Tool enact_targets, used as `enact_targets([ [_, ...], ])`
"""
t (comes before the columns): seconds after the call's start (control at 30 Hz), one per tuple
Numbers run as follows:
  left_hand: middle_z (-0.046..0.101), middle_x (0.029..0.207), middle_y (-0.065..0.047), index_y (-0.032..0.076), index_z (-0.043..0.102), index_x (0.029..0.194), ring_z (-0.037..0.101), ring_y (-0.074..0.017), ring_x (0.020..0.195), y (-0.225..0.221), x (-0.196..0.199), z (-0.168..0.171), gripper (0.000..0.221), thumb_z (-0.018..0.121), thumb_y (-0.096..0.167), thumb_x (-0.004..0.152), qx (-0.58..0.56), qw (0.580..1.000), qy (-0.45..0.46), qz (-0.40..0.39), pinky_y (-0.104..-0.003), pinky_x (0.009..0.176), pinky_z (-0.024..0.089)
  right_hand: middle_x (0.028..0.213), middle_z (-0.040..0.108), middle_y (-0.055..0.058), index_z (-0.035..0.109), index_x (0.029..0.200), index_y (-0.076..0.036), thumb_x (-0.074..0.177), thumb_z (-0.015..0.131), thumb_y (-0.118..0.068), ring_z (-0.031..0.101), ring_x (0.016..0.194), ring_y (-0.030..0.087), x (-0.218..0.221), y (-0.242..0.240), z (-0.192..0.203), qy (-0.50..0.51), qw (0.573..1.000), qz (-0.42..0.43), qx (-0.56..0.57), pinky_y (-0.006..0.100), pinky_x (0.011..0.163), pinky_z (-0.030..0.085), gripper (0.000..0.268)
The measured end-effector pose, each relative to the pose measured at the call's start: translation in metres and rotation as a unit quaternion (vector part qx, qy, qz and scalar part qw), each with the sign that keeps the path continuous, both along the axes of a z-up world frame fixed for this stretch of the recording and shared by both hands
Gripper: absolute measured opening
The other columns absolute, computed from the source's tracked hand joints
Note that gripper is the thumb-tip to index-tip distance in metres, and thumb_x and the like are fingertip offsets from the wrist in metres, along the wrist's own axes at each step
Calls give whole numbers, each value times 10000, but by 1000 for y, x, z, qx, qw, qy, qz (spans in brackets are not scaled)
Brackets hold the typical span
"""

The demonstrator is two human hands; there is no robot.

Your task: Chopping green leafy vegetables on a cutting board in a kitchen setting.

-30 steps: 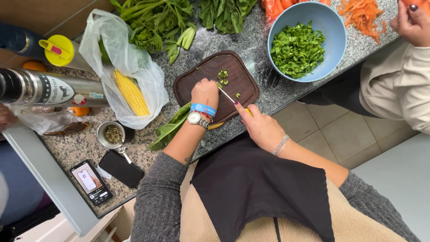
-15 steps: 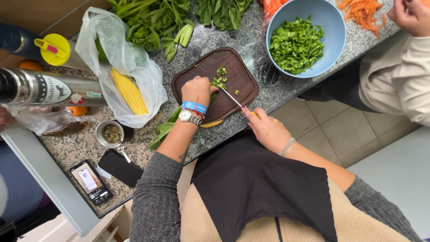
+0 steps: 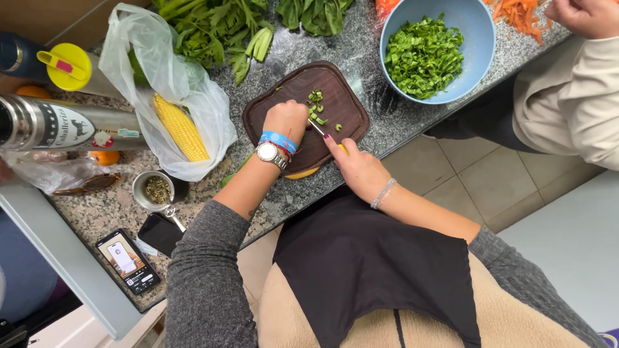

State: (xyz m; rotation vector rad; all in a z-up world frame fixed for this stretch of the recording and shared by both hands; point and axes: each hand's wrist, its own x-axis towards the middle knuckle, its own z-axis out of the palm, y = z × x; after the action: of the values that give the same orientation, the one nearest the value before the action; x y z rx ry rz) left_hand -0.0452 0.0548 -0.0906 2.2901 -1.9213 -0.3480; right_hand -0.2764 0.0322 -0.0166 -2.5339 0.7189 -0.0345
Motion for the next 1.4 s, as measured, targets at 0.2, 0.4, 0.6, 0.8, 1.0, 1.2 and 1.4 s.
enact_targets([
  [0.2,659,904,-144,12,729,933,693,-324,888,36,-33,-15,121,625,74,924,-114,989,-80,42,-375,684,609,1101,575,142,477,1464,-138,963,631,-200,688,719,372,-39,9,1,-12,1000,0,-9,476,599,573,527],
  [0.4,646,957,-159,4,735,962,652,-339,914,40,-35,11,159,619,50,864,-168,978,-88,87,-387,726,610,1114,572,155,467,1479,-140,962,626,-205,683,683,375,-29,14,33,0,1000,-10,-9,486,584,570,544],
  [0.6,678,839,-179,35,737,747,703,-357,802,24,-19,-12,98,662,55,808,-80,989,-41,113,-426,643,609,1065,558,158,457,1480,-121,992,591,-196,683,673,365,-7,14,34,19,1000,0,1,493,592,570,512],
  [0.8,701,824,-188,42,747,738,728,-338,773,17,-16,-17,107,671,53,813,-47,994,-63,81,-410,638,615,1071,546,168,414,1530,-113,965,552,-116,689,699,357,8,12,3,53,999,2,-10,491,616,575,582],
  [1.0,696,775,-152,61,746,716,716,-335,735,28,-8,17,240,785,287,786,-77,993,-10,93,-433,608,587,1092,556,160,419,1526,-137,951,578,-146,694,724,366,-12,16,-2,21,1000,3,-16,494,613,580,596],
  [1.2,678,786,-135,55,729,752,710,-319,740,40,-1,-9,342,809,382,817,-100,994,1,48,-420,618,576,1094,575,139,460,1469,-153,954,628,-207,689,690,371,-37,23,19,36,999,-5,-10,490,588,579,545],
  [1.4,686,831,-181,68,753,782,717,-360,770,26,14,1,268,799,327,834,-46,998,33,-26,-453,669,582,1087,575,147,464,1476,-141,986,621,-212,692,688,367,-12,22,32,28,1000,-1,-1,493,606,577,520],
])
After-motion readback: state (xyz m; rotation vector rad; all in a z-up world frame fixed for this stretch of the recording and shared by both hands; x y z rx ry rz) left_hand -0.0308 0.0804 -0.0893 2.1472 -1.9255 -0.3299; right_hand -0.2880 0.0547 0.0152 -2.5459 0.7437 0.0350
